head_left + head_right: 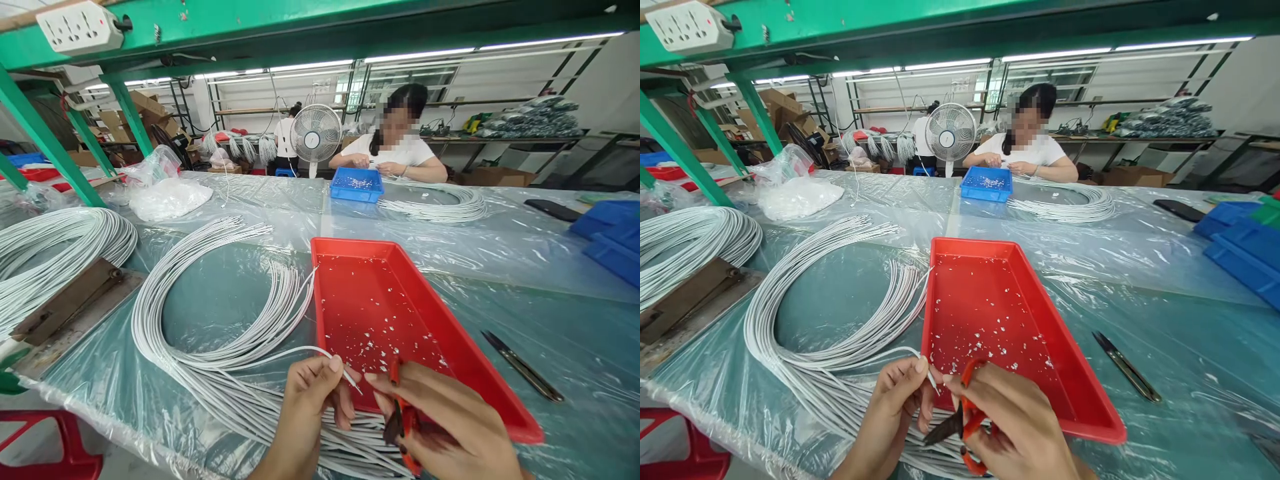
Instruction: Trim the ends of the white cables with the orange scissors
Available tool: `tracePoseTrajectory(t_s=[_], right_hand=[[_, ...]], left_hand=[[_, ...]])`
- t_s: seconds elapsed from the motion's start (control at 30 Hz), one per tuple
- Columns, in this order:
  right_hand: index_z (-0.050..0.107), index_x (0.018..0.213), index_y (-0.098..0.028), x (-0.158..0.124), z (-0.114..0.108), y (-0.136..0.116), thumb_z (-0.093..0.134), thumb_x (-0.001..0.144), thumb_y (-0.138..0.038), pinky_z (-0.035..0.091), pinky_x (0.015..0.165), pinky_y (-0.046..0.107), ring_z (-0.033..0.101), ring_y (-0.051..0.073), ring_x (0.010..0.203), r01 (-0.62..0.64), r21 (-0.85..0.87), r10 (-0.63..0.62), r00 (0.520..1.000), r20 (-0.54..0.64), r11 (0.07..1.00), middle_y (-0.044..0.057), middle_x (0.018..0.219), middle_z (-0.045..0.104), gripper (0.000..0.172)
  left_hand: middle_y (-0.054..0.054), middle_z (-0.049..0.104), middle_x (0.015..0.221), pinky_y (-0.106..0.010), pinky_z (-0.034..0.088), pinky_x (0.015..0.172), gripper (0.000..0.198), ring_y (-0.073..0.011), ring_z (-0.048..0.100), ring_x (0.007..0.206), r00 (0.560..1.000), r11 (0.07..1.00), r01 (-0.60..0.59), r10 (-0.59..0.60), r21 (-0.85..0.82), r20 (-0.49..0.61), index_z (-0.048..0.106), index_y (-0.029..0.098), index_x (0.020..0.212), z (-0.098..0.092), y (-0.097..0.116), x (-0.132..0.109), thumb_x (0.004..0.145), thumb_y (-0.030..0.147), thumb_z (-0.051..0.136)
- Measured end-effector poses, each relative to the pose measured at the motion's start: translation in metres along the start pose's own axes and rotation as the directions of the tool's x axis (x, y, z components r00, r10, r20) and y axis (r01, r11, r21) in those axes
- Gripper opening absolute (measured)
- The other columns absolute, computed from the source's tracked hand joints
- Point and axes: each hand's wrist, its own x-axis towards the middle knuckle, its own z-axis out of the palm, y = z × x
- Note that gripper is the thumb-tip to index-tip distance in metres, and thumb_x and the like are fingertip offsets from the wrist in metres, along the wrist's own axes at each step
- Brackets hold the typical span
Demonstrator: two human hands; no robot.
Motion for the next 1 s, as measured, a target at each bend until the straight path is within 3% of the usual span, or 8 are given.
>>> tracePoseTrajectory(t_s=[0.27,0.4,0.5,0.6,0.73,0.87,0.93,1.0], right_hand=[[0.056,0.105,-0.02,-0.011,-0.012,0.001,0.037,0.083,-0.005,0.049,0.067,0.03,0.058,0.016,0.07,0.171,-0.108,-0.143,0.963,0.229,0.979,0.004,0.076,0.063,0.033],[0.059,0.097,-0.02,-0.009,-0.015,-0.002,0.037,0.084,-0.007,0.049,0.066,0.029,0.06,0.017,0.07,0.131,-0.122,-0.109,0.979,0.173,0.984,0.005,0.077,0.064,0.028],[0.06,0.095,-0.021,-0.001,-0.015,-0.004,0.042,0.084,-0.011,0.049,0.059,0.025,0.06,0.016,0.065,0.093,-0.048,-0.092,0.995,0.034,0.994,0.005,0.074,0.065,0.023],[0.062,0.082,-0.021,0.004,-0.009,-0.008,0.053,0.079,-0.013,0.047,0.052,0.019,0.059,0.013,0.056,-0.143,0.123,0.149,0.988,-0.04,0.982,0.001,0.064,0.062,0.013],[0.064,0.067,-0.019,-0.005,0.01,-0.012,0.06,0.075,-0.024,0.041,0.043,0.017,0.052,0.01,0.047,-0.543,0.476,0.558,0.82,0.125,0.692,-0.002,0.056,0.059,0.01],[0.067,0.066,-0.018,-0.019,0.028,-0.016,0.07,0.064,-0.031,0.038,0.041,0.017,0.045,0.009,0.043,-0.68,0.639,0.71,0.643,0.286,0.359,-0.002,0.051,0.055,0.013],[0.066,0.066,-0.018,-0.022,0.031,-0.02,0.07,0.062,-0.033,0.039,0.042,0.017,0.045,0.009,0.044,-0.691,0.659,0.775,0.578,0.255,0.298,-0.002,0.051,0.054,0.016],[0.067,0.065,-0.019,-0.023,0.03,-0.026,0.07,0.062,-0.035,0.041,0.046,0.018,0.047,0.01,0.046,-0.673,0.653,0.807,0.569,0.157,0.348,-0.002,0.052,0.055,0.016]], left_hand=[[-0.002,0.056,0.042,-0.013,0.031,0.032,0.033,-0.0039,0.044,0.029,0.99,0.954,0.14,-0.129,-0.265,0.059,0.064,0.007,0.061,0.009,-0.012,-0.003,0.074,0.037,0.062],[-0.001,0.063,0.054,-0.014,0.042,0.043,0.034,-0.0061,0.054,0.041,0.993,0.884,0.11,-0.121,-0.454,0.005,0.069,0.013,0.091,0.016,-0.014,-0.012,0.062,0.03,0.074],[0.0,0.062,0.054,-0.013,0.044,0.053,0.028,-0.0053,0.056,0.049,0.994,0.867,-0.008,-0.049,-0.499,-0.102,0.071,0.016,0.084,0.022,-0.016,-0.019,0.059,0.026,0.078],[0.001,0.063,0.054,-0.012,0.042,0.053,0.022,-0.0042,0.054,0.047,0.966,0.906,-0.184,0.097,-0.381,-0.238,0.072,0.015,0.074,0.025,-0.018,-0.021,0.059,0.03,0.077],[0.001,0.062,0.054,-0.015,0.041,0.052,0.021,-0.0054,0.052,0.046,0.916,0.944,-0.302,0.248,-0.135,-0.316,0.069,0.012,0.067,0.024,-0.013,-0.016,0.063,0.032,0.074],[0.002,0.056,0.045,-0.017,0.04,0.049,0.022,-0.0076,0.05,0.044,0.954,0.977,-0.213,0.2,-0.034,-0.223,0.061,0.012,0.063,0.023,-0.004,-0.01,0.076,0.031,0.063],[0.003,0.055,0.047,-0.017,0.039,0.047,0.023,-0.007,0.049,0.042,0.965,0.98,-0.2,0.195,-0.013,-0.175,0.056,0.013,0.063,0.023,-0.002,-0.008,0.08,0.03,0.057],[0.004,0.054,0.049,-0.017,0.038,0.046,0.023,-0.0058,0.048,0.04,0.968,0.978,-0.21,0.208,0.007,-0.143,0.052,0.014,0.065,0.023,-0.001,-0.005,0.083,0.029,0.054]])
